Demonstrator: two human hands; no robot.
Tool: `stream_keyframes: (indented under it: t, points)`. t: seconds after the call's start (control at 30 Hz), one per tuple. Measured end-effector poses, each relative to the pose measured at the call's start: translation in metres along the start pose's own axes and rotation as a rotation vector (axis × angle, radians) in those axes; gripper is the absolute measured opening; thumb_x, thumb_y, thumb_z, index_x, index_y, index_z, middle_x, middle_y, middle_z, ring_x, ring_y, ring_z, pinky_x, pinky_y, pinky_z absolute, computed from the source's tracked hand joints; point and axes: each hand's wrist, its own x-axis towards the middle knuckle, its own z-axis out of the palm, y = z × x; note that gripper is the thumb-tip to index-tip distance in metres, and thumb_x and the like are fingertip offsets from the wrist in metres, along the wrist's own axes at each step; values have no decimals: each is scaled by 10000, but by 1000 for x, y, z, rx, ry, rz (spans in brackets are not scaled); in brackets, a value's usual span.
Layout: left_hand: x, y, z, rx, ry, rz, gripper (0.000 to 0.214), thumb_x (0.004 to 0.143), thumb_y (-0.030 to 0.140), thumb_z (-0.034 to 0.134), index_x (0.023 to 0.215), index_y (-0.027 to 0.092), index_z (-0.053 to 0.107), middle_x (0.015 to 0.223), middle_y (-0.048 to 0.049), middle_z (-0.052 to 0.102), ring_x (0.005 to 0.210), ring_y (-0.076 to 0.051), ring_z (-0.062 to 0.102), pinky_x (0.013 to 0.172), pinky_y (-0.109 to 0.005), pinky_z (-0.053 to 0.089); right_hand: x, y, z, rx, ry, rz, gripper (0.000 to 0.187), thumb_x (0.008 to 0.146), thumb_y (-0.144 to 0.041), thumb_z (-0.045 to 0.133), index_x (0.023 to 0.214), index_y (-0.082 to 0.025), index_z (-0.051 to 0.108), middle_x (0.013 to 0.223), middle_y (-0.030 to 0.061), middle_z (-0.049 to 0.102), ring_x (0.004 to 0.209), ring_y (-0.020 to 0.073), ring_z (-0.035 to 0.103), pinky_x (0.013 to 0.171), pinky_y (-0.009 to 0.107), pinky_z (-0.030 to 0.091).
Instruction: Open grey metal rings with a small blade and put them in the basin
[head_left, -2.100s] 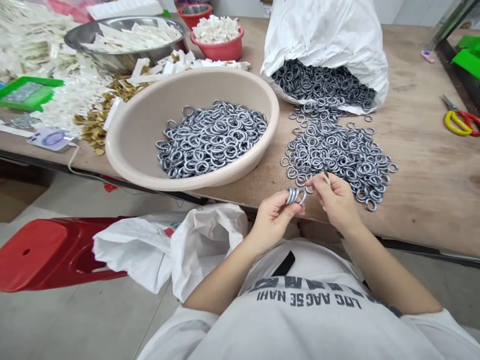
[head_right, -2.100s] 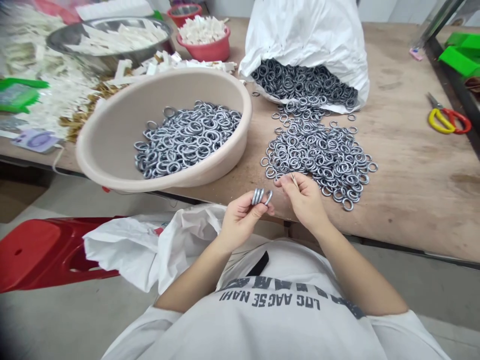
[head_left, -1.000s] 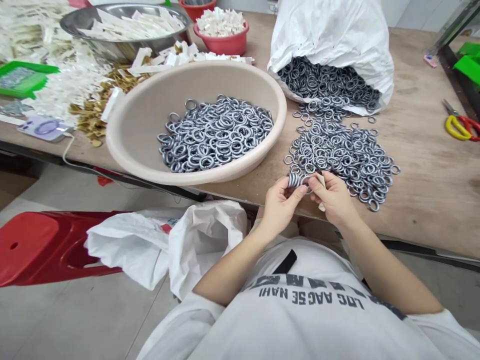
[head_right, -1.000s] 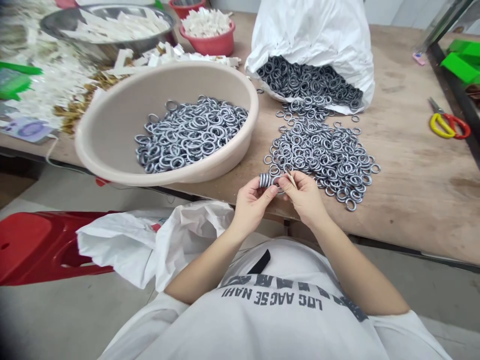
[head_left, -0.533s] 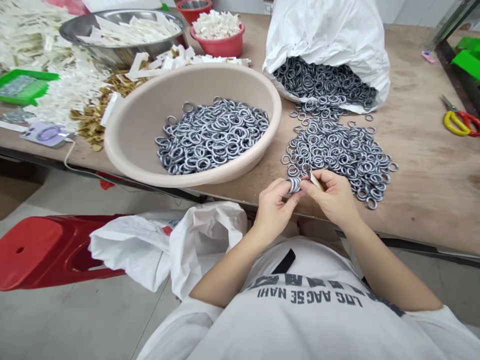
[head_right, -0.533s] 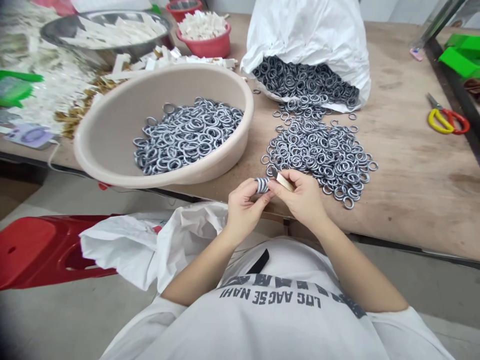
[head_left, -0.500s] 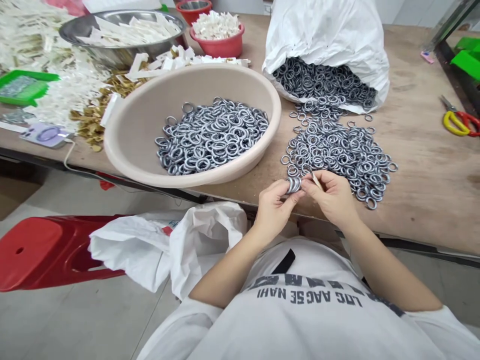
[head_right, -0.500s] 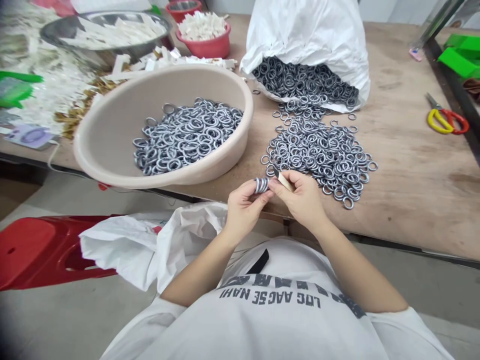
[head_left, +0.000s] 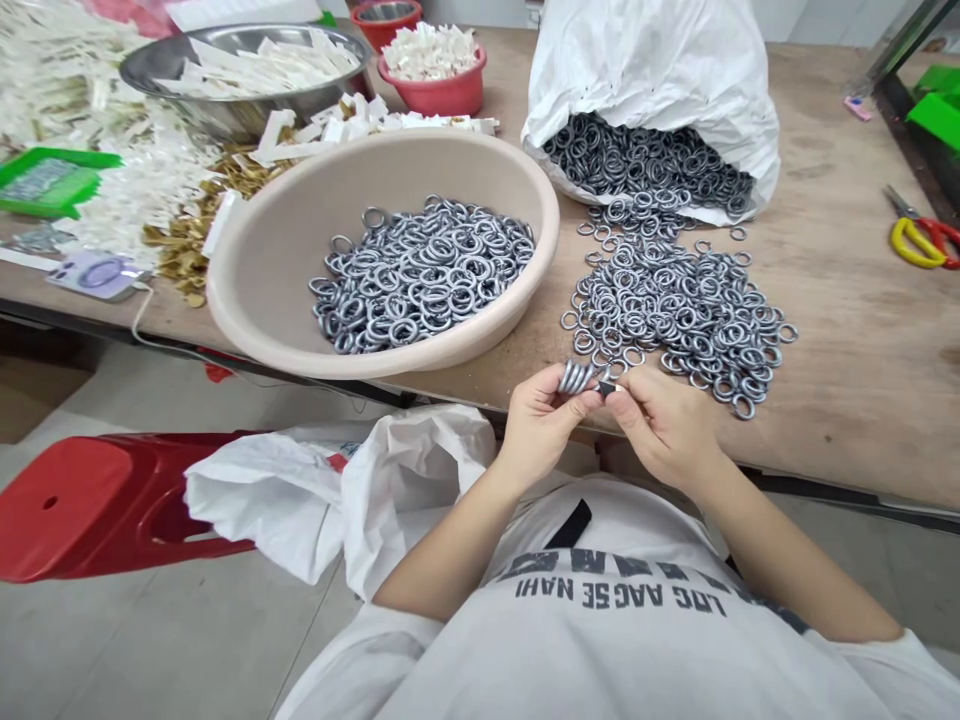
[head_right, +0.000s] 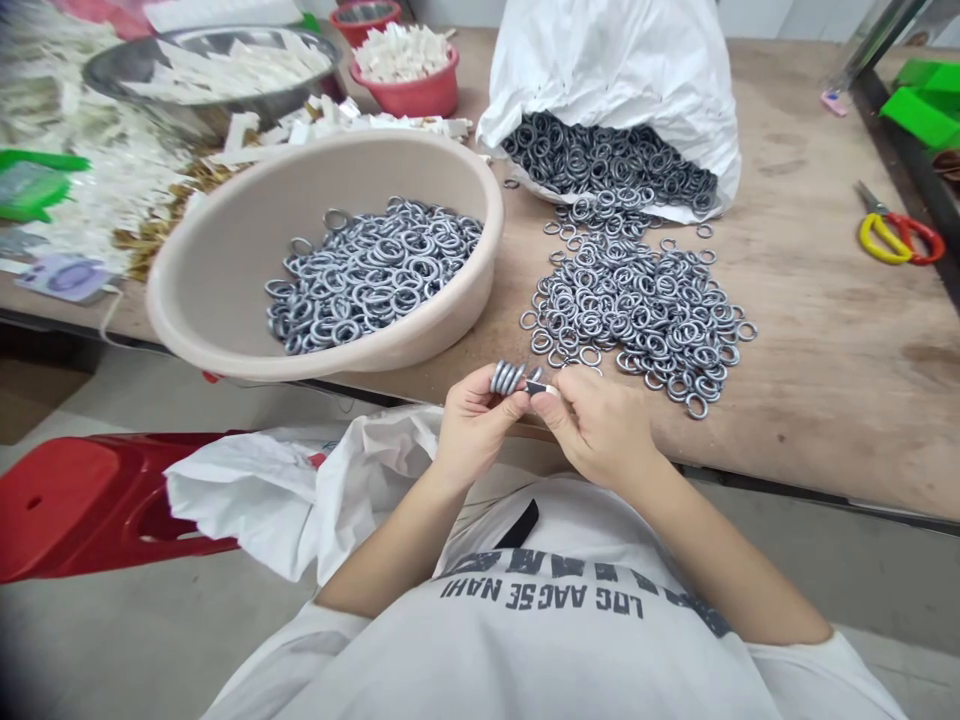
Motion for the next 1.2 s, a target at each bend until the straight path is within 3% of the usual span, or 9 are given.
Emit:
stream_keyframes:
  t: [0.17,0.33,0.4,0.53,0.67,0.8,0.97,1.1,1.2]
  points:
    - [-5,0,0,13,6,-20,270,777,414,784,788,160,692,720,-1,640,662,-116,545,635,-229,461,3,3,4,-23,-2,-21,421,1027,-472,360,731,-205,493,704,19,566,666,147,496,616,290,280]
    - [-15,6,0,-50,-116,-89,202,815,352,760,849,164,695,803,-38,709,748,-155,651,740,-276,530,16,31,3,-72,-30,233,482,1031,-523,318,740,-209,540,687,11,584,631,153,513,590,292,255]
    - [-14,3,-3,-105,-52,-84,192,825,342,752,880,174,678,809,-28,705,754,-141,659,758,-268,540,18,40,4,-191,-35,278,447,1011,-550,369,836,-214,604,791,27,636,691,173,556,587,293,247]
    - [-5,-8,-9,-233,131,-103,238,843,391,726,949,200,631,820,5,660,772,-113,641,799,-273,550,13,45,8,-462,-108,230,382,915,-570,568,1091,-240,647,1027,62,652,761,208,602,563,300,226]
    - [-2,-15,-11,-179,155,-115,253,802,393,763,865,188,628,768,18,614,726,-99,579,759,-241,512,10,43,11,-533,-133,207,313,956,-447,548,1185,-257,642,1038,72,645,766,212,620,551,317,232]
    - [-3,-15,-10,-15,154,-71,239,797,379,767,789,168,655,722,17,585,677,-94,506,681,-216,437,14,46,10,-489,-135,162,298,947,-443,562,1178,-274,646,1082,63,625,796,212,614,563,313,267]
    - [0,-10,-11,219,98,43,199,840,367,720,863,169,722,822,-26,644,769,-141,569,728,-252,447,23,45,7,-405,-217,115,207,942,-215,515,1070,-251,674,1128,63,599,863,204,602,606,306,315]
    - [2,-3,-12,412,-17,110,211,861,370,692,866,165,745,834,-46,664,816,-170,594,755,-271,458,21,34,-1,-20,-241,2,165,954,-244,537,1068,-223,655,1086,62,601,948,197,589,738,294,405]
    - [-1,-1,-8,269,-133,-3,235,889,385,658,858,155,701,748,-28,652,708,-144,597,674,-251,470,17,25,-3,226,-126,-63,117,966,-258,536,996,-207,637,1005,56,595,933,185,573,789,301,427]
